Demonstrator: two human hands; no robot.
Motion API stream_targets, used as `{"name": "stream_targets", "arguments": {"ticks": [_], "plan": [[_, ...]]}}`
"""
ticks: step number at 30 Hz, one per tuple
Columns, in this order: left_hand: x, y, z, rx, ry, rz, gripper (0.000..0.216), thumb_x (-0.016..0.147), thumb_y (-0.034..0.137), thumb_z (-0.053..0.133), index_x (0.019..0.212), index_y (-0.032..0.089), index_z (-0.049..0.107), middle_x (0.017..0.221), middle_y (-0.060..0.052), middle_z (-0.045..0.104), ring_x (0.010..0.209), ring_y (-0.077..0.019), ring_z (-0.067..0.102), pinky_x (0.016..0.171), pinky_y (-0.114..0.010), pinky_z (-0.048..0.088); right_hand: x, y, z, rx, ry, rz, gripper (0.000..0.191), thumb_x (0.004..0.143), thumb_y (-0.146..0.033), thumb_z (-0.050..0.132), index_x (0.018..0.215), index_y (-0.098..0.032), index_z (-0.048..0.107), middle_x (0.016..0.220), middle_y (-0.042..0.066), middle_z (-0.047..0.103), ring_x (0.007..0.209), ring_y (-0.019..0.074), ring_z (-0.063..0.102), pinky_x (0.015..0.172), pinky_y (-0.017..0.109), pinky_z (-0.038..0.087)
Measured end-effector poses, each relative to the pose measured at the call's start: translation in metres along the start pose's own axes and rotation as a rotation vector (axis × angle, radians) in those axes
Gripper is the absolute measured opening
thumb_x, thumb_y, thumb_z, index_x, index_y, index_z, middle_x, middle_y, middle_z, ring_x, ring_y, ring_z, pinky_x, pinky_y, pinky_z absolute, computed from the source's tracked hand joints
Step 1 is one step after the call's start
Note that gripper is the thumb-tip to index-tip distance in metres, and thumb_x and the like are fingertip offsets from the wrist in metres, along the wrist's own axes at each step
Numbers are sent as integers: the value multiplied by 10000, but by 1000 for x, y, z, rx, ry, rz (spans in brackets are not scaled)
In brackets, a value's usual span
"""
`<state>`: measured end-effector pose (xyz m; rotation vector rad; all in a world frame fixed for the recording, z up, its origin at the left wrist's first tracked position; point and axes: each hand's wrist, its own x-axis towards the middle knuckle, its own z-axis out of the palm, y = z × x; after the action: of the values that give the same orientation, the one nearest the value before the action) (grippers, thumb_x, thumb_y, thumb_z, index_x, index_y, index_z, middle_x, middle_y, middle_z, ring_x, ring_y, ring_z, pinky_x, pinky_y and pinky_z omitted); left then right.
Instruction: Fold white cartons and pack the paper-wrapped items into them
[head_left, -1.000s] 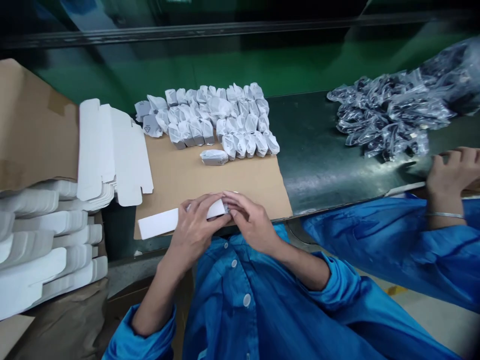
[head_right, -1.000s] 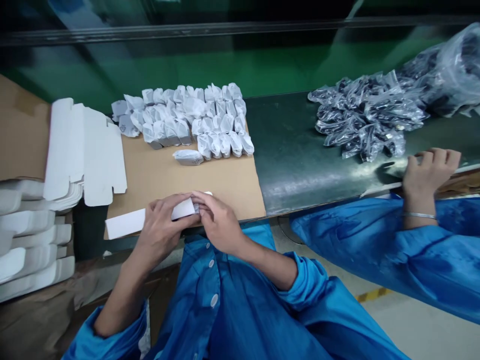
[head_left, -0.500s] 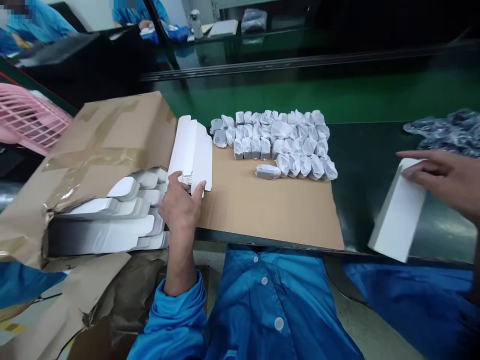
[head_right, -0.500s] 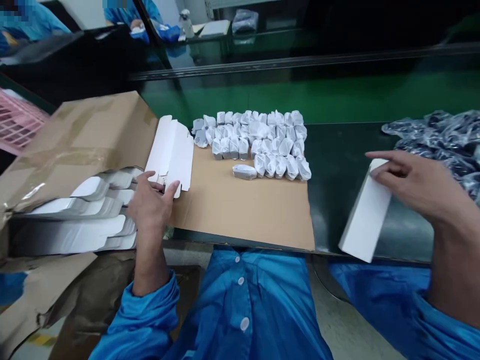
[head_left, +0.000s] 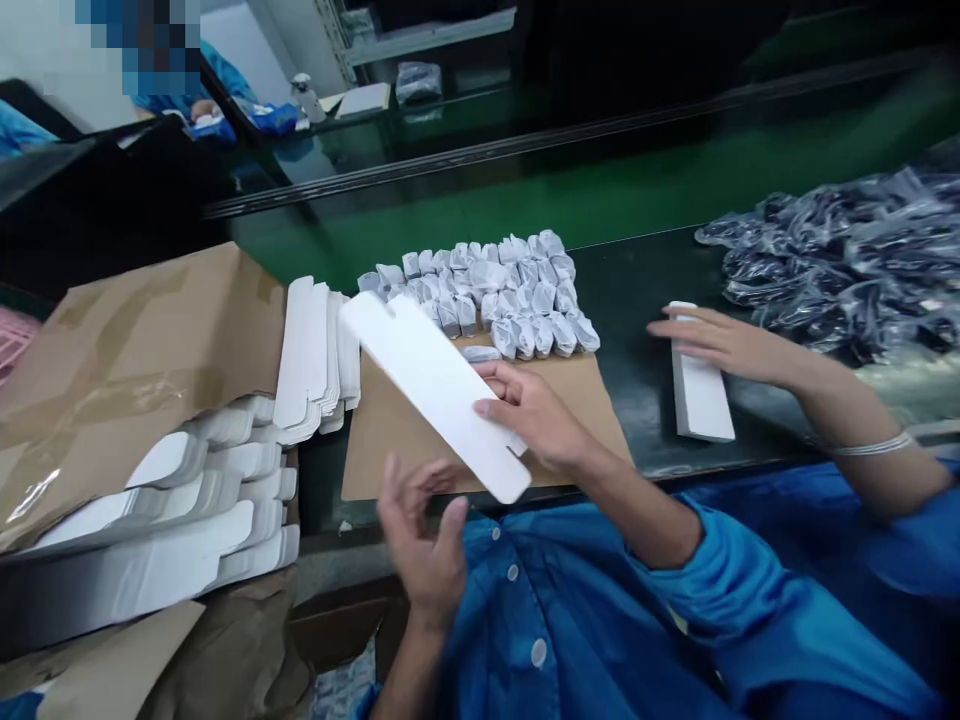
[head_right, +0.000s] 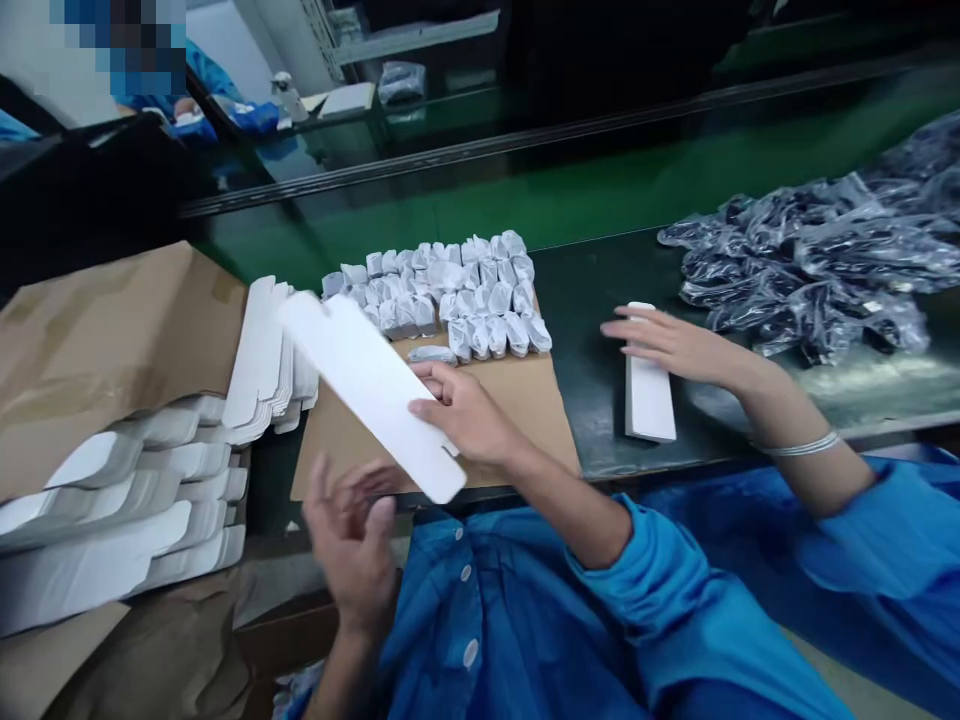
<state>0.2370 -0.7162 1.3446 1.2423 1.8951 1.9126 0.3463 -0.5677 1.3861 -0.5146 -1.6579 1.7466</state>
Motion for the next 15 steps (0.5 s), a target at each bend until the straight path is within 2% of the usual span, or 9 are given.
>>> {"name": "stream_targets", "arguments": {"ticks": [1,3,4,6,8,9,12,13,15], "plan": [[6,2,-9,-28,38,37,697,885,431,617,1492,291,304,1219,-104,634,1093,-222,644,936,-388,531,-2,-8,-14,-117,-113,11,430,877,-332,634,1270,-167,576,1071,74,731,853,192,700,684,283,556],[28,10,-31,-59,132,84,679,888,496,591,1490,313,336,1403,-103,538,1254,-246,558,1030,-408,472,-9,-26,-42,-408,-328,-10,328,884,-276,624,1201,-197,651,1123,51,723,939,195,690,778,291,544],[41,13,-41,-56,79,55,687,862,502,627,1473,310,380,1396,-94,557,1241,-252,572,1007,-394,487,-12,-34,-52,-541,-412,-34,304,902,-257,600,1196,-212,665,1165,43,712,998,195,679,844,298,530],[62,17,-54,31,-172,-113,563,792,456,728,1299,245,606,1147,-87,711,1013,-235,681,828,-321,555,-19,-46,-60,-757,-495,-70,320,952,-242,525,1249,-232,645,1238,39,686,1087,198,652,934,318,498],[72,13,-53,79,-298,-250,393,753,415,776,1074,191,735,886,-65,754,788,-184,693,662,-248,540,-27,-47,-53,-988,-459,-88,380,981,-287,487,1342,-209,578,1278,82,659,1137,239,626,963,376,486],[73,10,-49,67,-284,-285,352,750,407,781,1019,183,754,819,-53,750,728,-161,676,619,-224,521,-32,-44,-46,-1120,-414,-114,438,976,-336,506,1384,-178,535,1291,119,643,1150,275,610,965,418,482],[67,-5,-33,-40,-165,-305,399,751,387,785,1103,206,737,766,-17,737,661,-114,637,577,-182,488,-42,-28,-24,-1438,-295,-284,701,896,-460,622,1440,-63,428,1256,215,617,1090,349,587,911,491,483],[66,-8,-32,-58,-172,-305,415,754,385,781,1126,208,730,759,-13,733,652,-109,631,572,-179,485,-44,-24,-20,-1492,-287,-345,734,879,-471,640,1431,-38,422,1230,225,619,1053,348,588,884,485,489],[65,-11,-34,-57,-266,-306,393,759,392,770,1097,193,744,748,-20,731,644,-114,635,564,-184,493,-44,-18,-17,-1534,-280,-442,698,890,-464,624,1398,-22,440,1173,216,633,992,326,588,848,460,492]]}}
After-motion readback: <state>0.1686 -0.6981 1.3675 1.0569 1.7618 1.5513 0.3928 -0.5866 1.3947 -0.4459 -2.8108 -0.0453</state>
